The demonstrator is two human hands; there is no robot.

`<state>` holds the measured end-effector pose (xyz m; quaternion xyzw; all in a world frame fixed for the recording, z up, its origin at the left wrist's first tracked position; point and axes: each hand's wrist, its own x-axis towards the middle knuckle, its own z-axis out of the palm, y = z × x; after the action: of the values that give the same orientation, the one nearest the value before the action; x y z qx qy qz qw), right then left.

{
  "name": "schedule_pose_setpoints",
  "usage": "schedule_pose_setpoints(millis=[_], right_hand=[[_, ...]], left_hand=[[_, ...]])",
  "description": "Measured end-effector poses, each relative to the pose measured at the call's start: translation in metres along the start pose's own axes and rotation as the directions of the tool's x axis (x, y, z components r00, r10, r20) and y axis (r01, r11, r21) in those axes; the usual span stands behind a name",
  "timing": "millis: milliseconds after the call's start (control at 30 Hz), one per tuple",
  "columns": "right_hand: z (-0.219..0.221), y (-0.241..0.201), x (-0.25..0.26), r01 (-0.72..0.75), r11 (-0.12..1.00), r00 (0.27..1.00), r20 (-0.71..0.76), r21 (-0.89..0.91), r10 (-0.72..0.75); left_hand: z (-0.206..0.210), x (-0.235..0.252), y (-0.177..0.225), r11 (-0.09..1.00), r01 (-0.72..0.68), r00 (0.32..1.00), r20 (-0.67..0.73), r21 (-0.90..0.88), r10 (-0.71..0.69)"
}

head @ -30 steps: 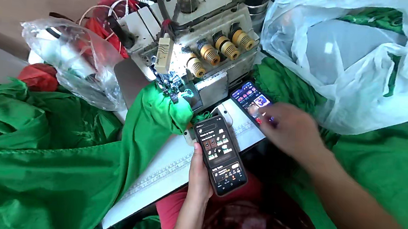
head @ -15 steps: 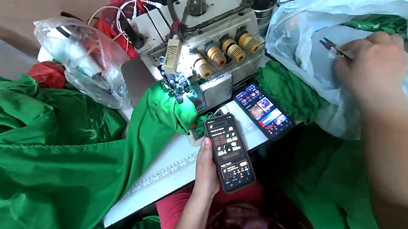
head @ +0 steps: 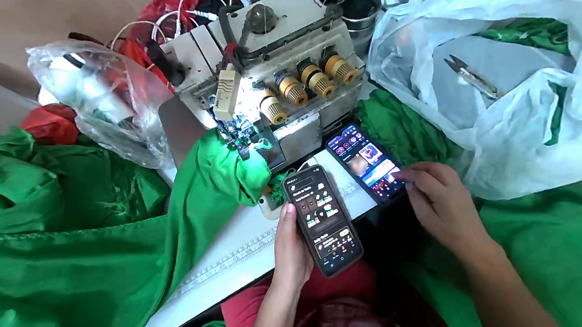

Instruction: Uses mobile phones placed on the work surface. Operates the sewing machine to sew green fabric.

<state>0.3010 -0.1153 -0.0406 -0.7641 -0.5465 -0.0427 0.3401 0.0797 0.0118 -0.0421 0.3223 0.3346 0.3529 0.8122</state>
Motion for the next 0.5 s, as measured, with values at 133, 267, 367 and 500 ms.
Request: schedule_pose_setpoints(millis=[133, 267, 367, 500], right_hand=[[-0.007, 0.022, -0.003, 0.079, 0.996, 0.997, 0.010, -0.032, -0.079], [-0.012, 0.027, 0.000, 0.134, 0.990, 0.991, 0.014, -0.044, -0.133], [-0.012, 0.027, 0.002, 0.132, 0.990, 0.991, 0.016, -0.045, -0.132], [-0.006, 0.026, 0.001, 0.130, 0.990, 0.992, 0.012, -0.047, -0.130]], left_hand=[[-0.003, -0.001, -0.002, 1.000, -0.002, 1.000, 0.023, -0.002, 0.002], [-0.004, -0.001, -0.001, 1.000, 0.006, 1.000, 0.028, -0.020, -0.006], [-0.002, -0.001, 0.000, 1.000, -0.004, 1.000, 0.017, -0.028, 0.005], [0.006, 0.001, 0.000, 1.000, -0.020, 0.999, -0.024, 0.015, 0.021]])
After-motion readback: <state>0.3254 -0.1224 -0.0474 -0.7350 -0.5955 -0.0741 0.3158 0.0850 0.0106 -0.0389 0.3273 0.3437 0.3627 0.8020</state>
